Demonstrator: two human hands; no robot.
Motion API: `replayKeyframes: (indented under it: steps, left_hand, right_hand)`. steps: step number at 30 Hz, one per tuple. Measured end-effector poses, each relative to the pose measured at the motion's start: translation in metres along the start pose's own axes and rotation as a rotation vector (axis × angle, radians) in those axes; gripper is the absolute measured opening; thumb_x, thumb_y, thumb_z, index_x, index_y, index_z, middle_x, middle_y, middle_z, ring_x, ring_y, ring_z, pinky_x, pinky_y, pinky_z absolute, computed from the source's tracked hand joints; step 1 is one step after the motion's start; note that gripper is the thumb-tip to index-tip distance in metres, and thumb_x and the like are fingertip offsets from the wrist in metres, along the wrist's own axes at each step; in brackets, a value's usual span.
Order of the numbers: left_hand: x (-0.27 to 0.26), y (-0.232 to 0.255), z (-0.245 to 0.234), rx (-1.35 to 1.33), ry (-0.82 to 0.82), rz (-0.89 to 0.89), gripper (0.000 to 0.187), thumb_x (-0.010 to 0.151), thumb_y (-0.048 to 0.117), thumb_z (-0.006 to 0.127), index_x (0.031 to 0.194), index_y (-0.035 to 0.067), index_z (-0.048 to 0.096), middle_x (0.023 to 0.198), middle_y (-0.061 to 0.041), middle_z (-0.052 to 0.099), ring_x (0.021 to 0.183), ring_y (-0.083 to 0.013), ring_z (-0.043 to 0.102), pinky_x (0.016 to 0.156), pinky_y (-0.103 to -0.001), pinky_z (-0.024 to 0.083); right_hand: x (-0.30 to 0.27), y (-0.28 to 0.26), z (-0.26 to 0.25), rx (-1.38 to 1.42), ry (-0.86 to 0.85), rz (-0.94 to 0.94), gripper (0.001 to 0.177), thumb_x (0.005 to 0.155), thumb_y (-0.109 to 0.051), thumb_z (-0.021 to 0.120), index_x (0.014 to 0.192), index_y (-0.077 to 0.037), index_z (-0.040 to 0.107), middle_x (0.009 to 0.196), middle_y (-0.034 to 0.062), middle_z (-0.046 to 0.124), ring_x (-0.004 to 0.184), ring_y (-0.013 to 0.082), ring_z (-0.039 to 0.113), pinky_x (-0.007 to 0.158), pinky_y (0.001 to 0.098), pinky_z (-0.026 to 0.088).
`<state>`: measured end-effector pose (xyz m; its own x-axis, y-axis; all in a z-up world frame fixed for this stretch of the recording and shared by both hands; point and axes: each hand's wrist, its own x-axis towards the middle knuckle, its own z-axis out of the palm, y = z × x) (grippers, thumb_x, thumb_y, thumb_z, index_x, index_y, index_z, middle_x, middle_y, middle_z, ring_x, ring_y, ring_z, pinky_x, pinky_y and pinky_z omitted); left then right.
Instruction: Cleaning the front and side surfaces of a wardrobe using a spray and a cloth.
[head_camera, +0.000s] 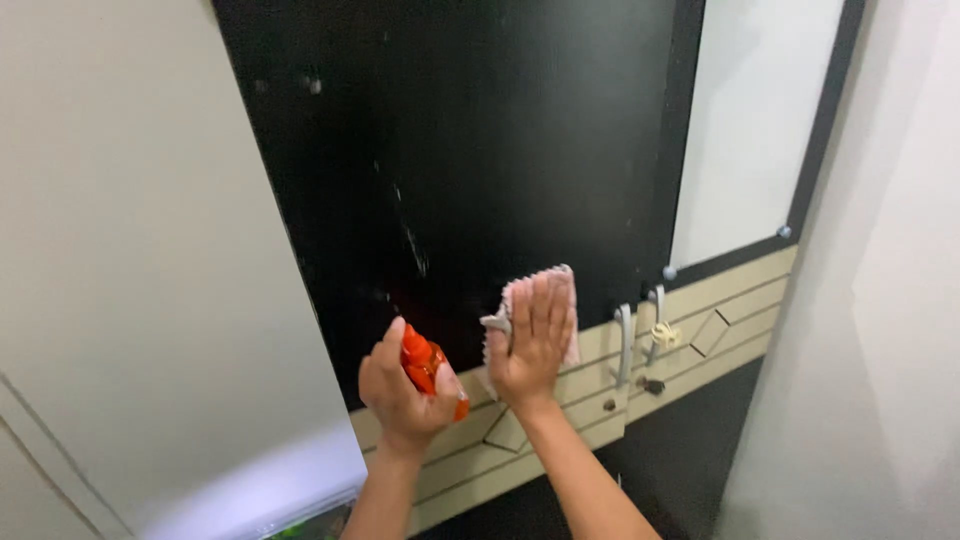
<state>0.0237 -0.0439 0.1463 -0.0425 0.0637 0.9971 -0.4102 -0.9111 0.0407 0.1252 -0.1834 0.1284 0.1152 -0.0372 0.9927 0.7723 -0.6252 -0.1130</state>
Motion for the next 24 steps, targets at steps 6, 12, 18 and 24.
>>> replayKeyframes:
  steps: [6,12,18,24]
  left_hand:
    - [0.079,0.019,0.031,0.016,0.014,0.08,0.064,0.084,0.025,0.064,0.14,0.001,0.046,0.088,-0.006,0.06,0.069,-0.0232,0.056,0.066,-0.038,0.041]
    - [0.183,0.033,0.069,0.012,0.001,0.138,0.065,0.082,0.027,0.064,0.14,0.001,0.047,0.096,-0.006,0.06,0.088,-0.0237,0.057,0.083,-0.042,0.041]
    - [0.28,0.046,0.088,0.053,-0.034,0.137,0.066,0.08,0.03,0.065,0.139,0.003,0.05,0.097,-0.005,0.06,0.092,-0.0227,0.054,0.086,-0.042,0.038]
    - [0.355,0.047,0.07,0.071,-0.049,0.177,0.065,0.081,0.028,0.067,0.139,0.004,0.049,0.098,-0.004,0.059,0.091,-0.0237,0.054,0.087,-0.042,0.038]
  right_hand:
    - [0.051,0.028,-0.009,-0.027,0.006,0.084,0.062,0.106,-0.042,0.041,0.161,-0.014,0.031,0.171,0.0119,0.022,0.16,0.0368,0.011,0.128,0.0546,0.007]
    - [0.145,0.06,-0.014,-0.074,0.018,0.072,0.063,0.107,-0.041,0.041,0.161,-0.01,0.032,0.17,0.0156,0.023,0.159,0.0394,0.012,0.128,0.0559,0.007]
    - [0.25,0.065,-0.022,-0.099,0.023,0.056,0.063,0.108,-0.043,0.043,0.161,-0.011,0.032,0.17,0.0148,0.022,0.16,0.0404,0.013,0.129,0.0559,0.007]
    - [0.342,0.047,-0.021,-0.099,0.022,0.039,0.068,0.109,-0.048,0.041,0.163,-0.011,0.027,0.171,0.0189,0.017,0.16,0.0431,0.008,0.129,0.0596,0.004]
